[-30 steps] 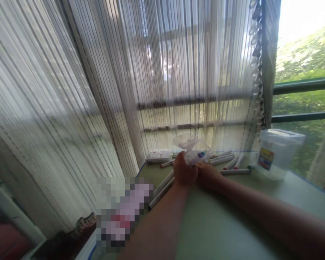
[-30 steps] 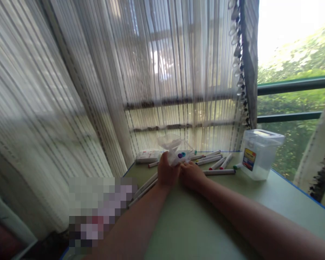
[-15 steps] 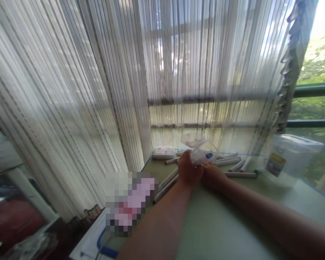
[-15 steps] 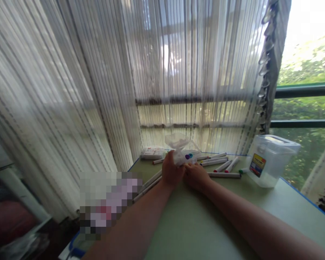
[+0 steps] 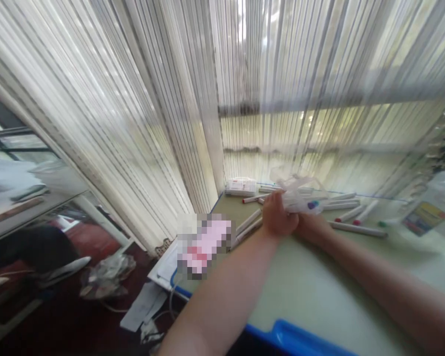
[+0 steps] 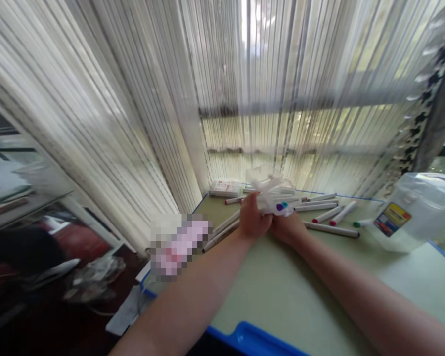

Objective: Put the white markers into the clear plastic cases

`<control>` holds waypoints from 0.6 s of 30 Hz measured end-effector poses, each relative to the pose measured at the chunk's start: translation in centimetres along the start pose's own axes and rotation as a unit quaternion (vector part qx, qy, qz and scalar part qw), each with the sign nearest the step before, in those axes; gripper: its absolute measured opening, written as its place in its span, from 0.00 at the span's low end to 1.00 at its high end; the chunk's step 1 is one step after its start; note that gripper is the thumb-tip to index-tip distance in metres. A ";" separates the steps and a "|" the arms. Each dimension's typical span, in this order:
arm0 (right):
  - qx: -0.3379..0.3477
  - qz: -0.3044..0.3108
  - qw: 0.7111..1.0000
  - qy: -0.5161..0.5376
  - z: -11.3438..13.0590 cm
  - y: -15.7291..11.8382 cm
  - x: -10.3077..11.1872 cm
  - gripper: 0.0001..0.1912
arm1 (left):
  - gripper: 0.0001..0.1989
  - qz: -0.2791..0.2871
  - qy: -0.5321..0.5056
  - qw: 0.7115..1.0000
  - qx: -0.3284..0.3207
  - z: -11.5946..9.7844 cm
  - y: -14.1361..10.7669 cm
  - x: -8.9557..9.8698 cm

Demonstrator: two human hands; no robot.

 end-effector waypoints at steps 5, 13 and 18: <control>0.011 0.023 1.000 -0.003 0.0 0.1 0.1 0.22 | 0.26 0.006 -0.002 1.000 0.019 0.0 -0.1 0.1; 0.006 0.013 1.000 -0.014 0.8 -0.5 1.0 0.23 | 0.24 0.006 0.006 1.000 0.028 0.0 -0.5 0.5; -0.021 -0.032 0.999 0.005 0.7 -0.8 1.5 0.22 | 0.24 -0.022 -0.029 0.999 -0.026 -0.4 -1.0 0.7</control>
Point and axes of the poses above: each hand's wrist, its own y-axis towards the middle knuckle, its own x-axis out of the back of the hand, z = x × y, the point moved 3 cm from there along y, towards the middle knuckle, and after that the axes turned 2 degrees about -x, right-handed, at the moved point
